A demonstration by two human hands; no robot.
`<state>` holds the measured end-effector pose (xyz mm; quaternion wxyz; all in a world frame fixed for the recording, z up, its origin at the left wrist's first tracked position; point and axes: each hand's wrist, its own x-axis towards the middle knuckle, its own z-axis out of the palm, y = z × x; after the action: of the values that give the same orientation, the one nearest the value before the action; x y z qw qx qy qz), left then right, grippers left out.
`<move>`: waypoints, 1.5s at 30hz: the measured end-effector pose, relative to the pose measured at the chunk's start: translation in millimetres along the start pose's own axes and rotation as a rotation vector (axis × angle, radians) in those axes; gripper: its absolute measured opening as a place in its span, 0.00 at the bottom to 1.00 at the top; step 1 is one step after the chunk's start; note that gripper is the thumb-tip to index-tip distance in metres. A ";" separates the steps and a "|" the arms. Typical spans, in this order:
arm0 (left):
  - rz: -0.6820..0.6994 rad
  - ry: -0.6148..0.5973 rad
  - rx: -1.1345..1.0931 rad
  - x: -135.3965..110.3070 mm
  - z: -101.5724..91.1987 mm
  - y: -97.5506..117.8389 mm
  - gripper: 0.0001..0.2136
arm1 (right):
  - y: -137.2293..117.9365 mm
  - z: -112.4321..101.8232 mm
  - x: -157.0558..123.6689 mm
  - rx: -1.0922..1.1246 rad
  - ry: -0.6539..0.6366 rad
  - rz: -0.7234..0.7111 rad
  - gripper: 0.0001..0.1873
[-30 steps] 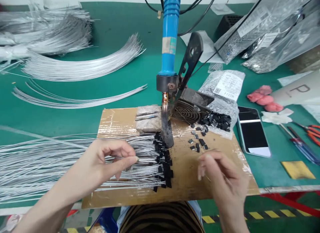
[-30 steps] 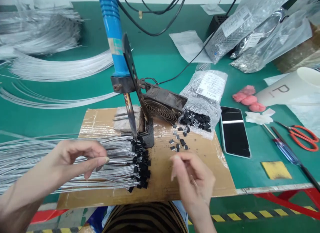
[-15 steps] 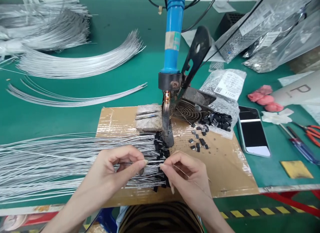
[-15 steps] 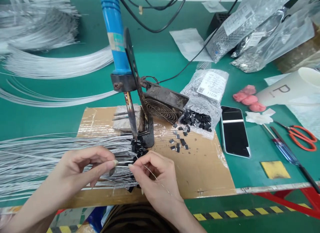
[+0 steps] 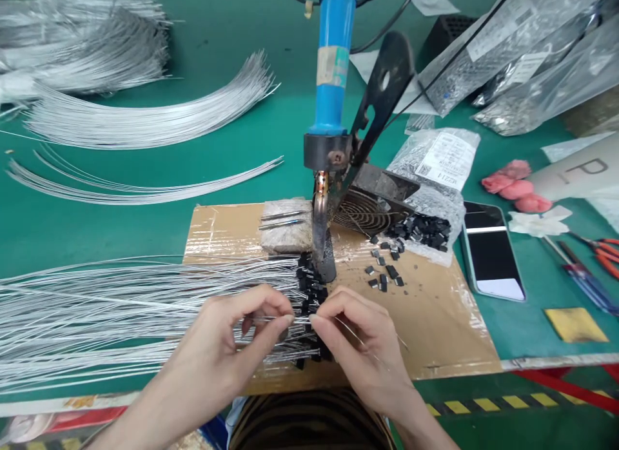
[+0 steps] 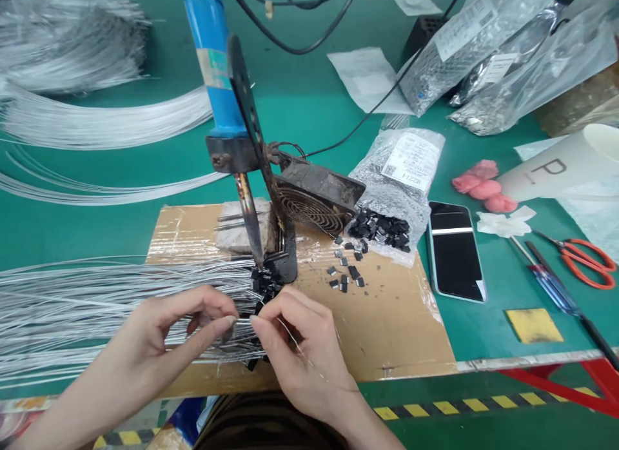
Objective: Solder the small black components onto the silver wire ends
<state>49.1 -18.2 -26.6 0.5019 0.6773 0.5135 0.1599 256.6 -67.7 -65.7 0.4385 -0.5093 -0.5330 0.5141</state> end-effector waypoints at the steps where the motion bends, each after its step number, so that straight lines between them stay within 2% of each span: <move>1: 0.002 -0.014 0.011 -1.2 3.4 -0.2 0.05 | 0.0 -0.8 -0.2 -0.025 -0.009 -0.023 0.12; 4: -0.015 -0.013 0.023 -3.7 13.8 0.0 0.07 | 1.7 -1.1 -1.3 -0.044 0.006 -0.053 0.12; 7: -0.043 0.022 -0.043 -2.0 21.9 3.1 0.10 | 5.4 2.7 -3.8 0.010 0.046 -0.024 0.13; 9: -0.074 0.027 -0.149 1.2 24.6 5.7 0.11 | 7.7 6.1 -4.8 0.120 0.085 0.047 0.14; 12: -0.112 0.067 -0.267 5.9 23.7 7.1 0.10 | 10.2 6.3 -2.9 0.366 0.233 0.158 0.14; 14: -0.117 0.108 -0.277 7.6 21.0 6.6 0.10 | 11.6 2.0 0.2 0.527 0.321 0.176 0.14; 15: -0.115 0.124 -0.276 7.9 19.7 6.2 0.09 | 12.1 -0.7 1.7 0.597 0.325 0.175 0.16; 19: -0.100 0.140 -0.281 7.7 18.0 5.0 0.07 | 12.9 -2.9 2.6 0.738 0.205 0.195 0.31; 22: -0.100 0.156 -0.279 8.2 19.7 3.4 0.07 | 9.8 6.9 -0.3 0.639 0.218 0.219 0.25; 25: -0.090 0.169 -0.266 8.5 20.3 2.2 0.07 | 5.1 17.1 -1.5 0.547 0.205 0.191 0.17; 28: -0.101 0.156 -0.273 6.9 19.4 5.3 0.09 | 3.1 21.8 -0.5 0.513 0.173 0.157 0.13; 32: -0.192 0.170 -0.335 2.8 19.4 13.0 0.11 | 4.8 24.1 -0.4 0.560 0.163 0.158 0.09; 35: -0.208 0.165 -0.344 0.3 20.5 14.6 0.11 | 6.2 26.3 -0.9 0.620 0.160 0.189 0.08; 45: -0.074 0.230 -0.234 -1.5 28.0 8.1 0.09 | 7.6 27.3 -1.4 0.780 0.145 0.276 0.05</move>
<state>73.3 -33.7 -31.7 0.5209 0.5721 0.5700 0.2766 230.4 -72.2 -75.5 0.5619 -0.4066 -0.1925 0.6942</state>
